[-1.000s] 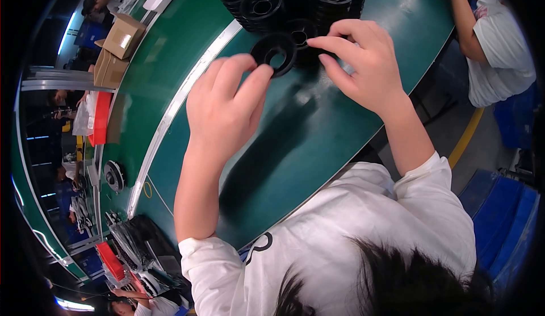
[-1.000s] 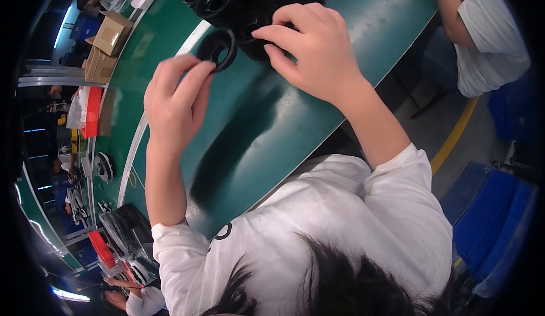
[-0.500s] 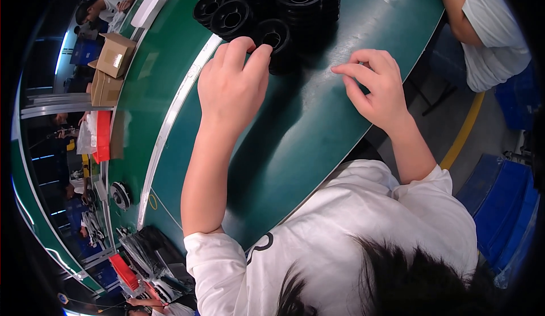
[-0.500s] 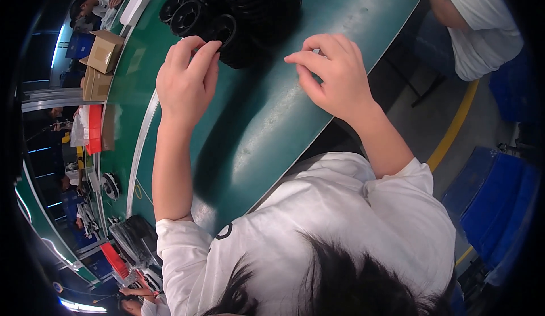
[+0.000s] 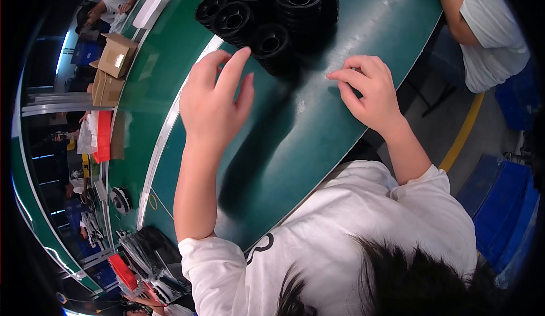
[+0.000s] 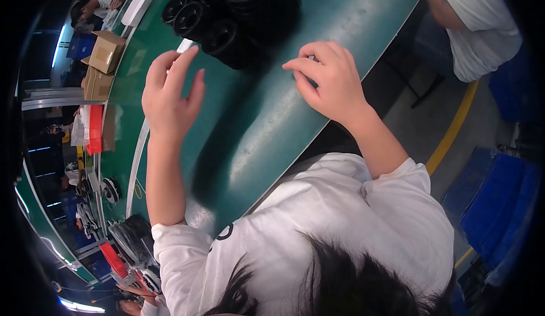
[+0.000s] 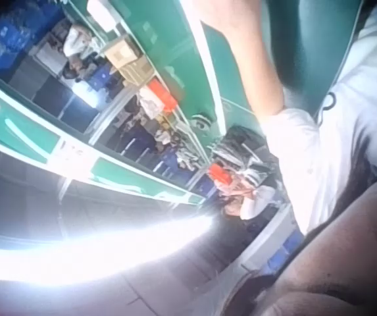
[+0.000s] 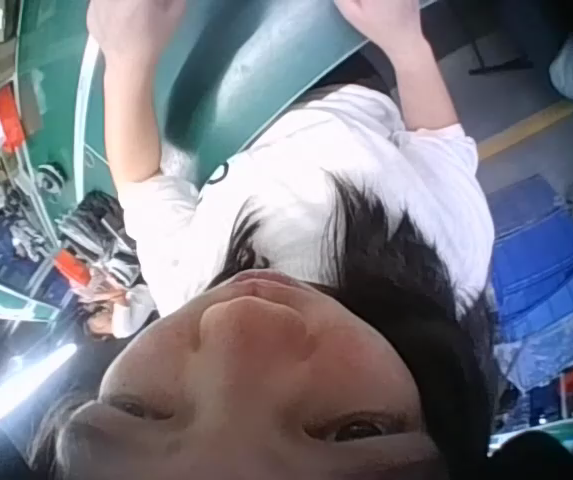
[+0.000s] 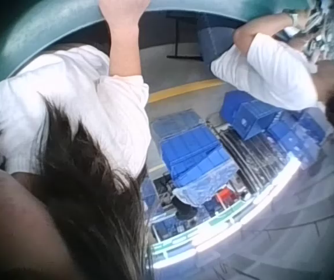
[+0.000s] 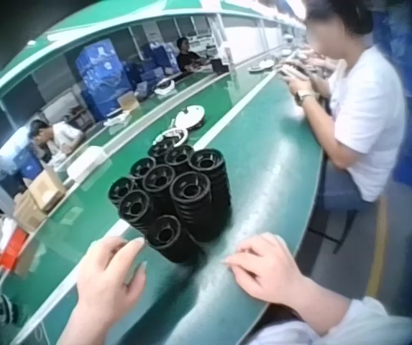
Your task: Assembling and inspecting circular electronic lighting components on a factory production line.
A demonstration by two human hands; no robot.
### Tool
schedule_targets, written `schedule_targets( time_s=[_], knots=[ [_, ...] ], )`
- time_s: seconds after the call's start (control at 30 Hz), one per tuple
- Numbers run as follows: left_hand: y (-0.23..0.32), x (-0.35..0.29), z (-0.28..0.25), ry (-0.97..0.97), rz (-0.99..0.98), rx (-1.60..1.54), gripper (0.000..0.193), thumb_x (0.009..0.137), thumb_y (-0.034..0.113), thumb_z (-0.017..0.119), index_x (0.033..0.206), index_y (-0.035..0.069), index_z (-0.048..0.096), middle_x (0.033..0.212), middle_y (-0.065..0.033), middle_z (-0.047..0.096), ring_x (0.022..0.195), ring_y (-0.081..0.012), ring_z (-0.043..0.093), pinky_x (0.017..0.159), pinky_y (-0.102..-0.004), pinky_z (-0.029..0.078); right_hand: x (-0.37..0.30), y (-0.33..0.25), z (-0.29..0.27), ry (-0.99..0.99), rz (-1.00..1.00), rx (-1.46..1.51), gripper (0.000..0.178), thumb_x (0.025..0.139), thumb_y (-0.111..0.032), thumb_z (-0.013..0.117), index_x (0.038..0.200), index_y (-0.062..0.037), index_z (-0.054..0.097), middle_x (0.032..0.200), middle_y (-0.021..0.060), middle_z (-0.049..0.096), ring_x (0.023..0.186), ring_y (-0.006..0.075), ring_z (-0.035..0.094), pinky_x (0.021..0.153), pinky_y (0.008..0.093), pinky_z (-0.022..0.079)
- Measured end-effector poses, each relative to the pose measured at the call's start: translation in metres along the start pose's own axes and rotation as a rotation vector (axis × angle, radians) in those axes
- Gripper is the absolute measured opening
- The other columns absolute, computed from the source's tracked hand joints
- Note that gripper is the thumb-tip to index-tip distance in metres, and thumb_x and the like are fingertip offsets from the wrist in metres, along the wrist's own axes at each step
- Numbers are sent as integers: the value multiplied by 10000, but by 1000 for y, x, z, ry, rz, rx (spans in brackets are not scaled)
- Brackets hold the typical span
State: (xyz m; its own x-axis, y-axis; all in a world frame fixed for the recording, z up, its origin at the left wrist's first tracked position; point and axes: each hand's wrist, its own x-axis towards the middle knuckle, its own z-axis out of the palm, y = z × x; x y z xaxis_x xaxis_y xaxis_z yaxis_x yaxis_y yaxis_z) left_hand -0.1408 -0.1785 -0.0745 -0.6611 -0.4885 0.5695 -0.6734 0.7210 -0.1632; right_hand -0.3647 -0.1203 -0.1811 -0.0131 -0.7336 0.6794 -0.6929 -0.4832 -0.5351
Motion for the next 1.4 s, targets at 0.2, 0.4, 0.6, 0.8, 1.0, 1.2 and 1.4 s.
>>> schedule_targets(
  time_s=[0.2,0.4,0.6,0.8,1.0,1.2,1.4],
  knots=[
    [-12,-17,-14,-59,-95,-37,392,673,112,679,1052,109,577,1011,-91,542,890,-232,541,692,-317,462,-2,5,12,-20,-14,-32,130,660,-38,607,765,-102,648,810,12,545,752,200,516,655,323,406],
    [-35,7,26,-29,-81,-74,467,780,296,596,1200,116,498,1303,-130,408,1226,-322,346,979,-460,285,-1,9,24,-26,17,-22,123,672,-47,605,773,-101,652,808,18,556,771,206,522,665,324,421],
    [-43,18,58,-101,-148,-46,520,838,450,468,1251,135,460,1360,-90,359,1298,-292,241,1027,-546,135,-1,15,32,-38,41,11,111,681,-49,604,769,-98,651,809,27,553,771,218,523,670,327,430],
    [-46,17,63,-132,-192,-61,499,842,425,474,1242,128,467,1340,-96,385,1297,-275,249,1027,-567,89,-2,15,34,-70,68,36,139,684,-29,588,789,-94,650,821,30,547,787,211,513,697,314,422],
    [-49,21,64,-159,-175,-13,482,867,439,435,1253,150,454,1326,-87,406,1291,-278,266,1024,-568,81,-3,16,38,-60,41,26,110,673,-52,595,755,-106,646,808,22,526,771,214,516,660,321,417],
    [-47,21,61,-132,-174,-23,472,866,413,443,1254,143,450,1346,-100,375,1292,-285,262,1024,-567,80,-3,17,38,-57,47,28,113,671,-52,595,751,-110,647,806,21,525,779,211,514,665,323,419],
    [-57,-24,4,-106,-261,-109,522,861,426,424,1278,111,420,1358,-103,361,1299,-293,251,1038,-519,86,-2,24,48,-91,44,61,109,670,-50,594,753,-95,648,793,43,558,777,236,527,672,335,427]
  ],
)
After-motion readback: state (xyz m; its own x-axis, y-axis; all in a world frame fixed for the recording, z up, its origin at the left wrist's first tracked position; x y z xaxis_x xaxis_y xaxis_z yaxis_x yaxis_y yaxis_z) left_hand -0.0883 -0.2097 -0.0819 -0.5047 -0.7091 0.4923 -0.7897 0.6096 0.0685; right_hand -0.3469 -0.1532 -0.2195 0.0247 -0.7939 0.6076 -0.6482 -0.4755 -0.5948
